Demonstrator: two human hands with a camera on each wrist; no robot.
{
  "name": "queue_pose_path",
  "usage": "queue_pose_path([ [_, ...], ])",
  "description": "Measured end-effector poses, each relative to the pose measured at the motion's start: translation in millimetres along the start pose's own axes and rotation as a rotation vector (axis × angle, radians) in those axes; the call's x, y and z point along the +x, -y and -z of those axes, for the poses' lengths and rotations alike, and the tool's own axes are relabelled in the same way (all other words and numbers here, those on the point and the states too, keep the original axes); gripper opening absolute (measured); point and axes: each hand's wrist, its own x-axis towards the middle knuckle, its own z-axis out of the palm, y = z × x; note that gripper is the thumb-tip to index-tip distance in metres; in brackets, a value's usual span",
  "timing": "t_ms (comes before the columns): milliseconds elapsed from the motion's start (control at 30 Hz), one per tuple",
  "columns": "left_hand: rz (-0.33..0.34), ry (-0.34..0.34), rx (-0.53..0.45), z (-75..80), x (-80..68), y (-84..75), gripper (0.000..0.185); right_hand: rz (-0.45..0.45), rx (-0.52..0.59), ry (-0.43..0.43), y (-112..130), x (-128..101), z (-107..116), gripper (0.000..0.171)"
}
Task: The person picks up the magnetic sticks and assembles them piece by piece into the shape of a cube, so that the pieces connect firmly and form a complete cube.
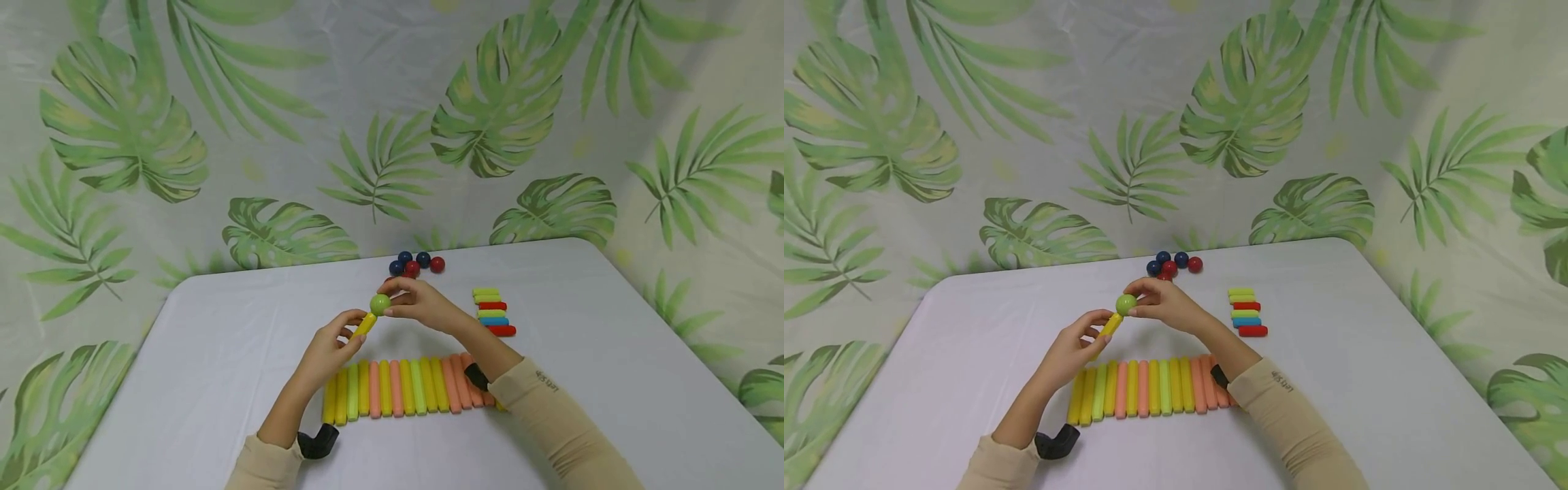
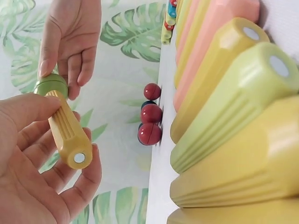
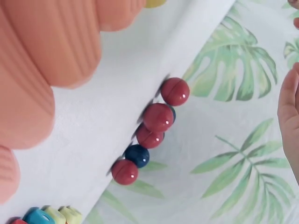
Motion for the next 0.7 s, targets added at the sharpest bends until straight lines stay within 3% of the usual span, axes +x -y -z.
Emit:
queue_pose_path([
  [333, -0.004, 0.004, -0.070, -1.3, 4.3, -6.3, 0.054, -0.007, 0.006, -0.008, 1, 0, -5, 0.030],
  [467, -0.017, 0.013, -0.122, -1.2, 10.5, -8.9, 0.052, -0.013, 0.041, -0.025, 1, 2, -8, 0.027],
  [700, 0.054, 0.033, -0.263, 1.4, 13.4, -11.9, 0.049, -0.002, 0.033, -0.028, -3, 3, -7, 0.028],
])
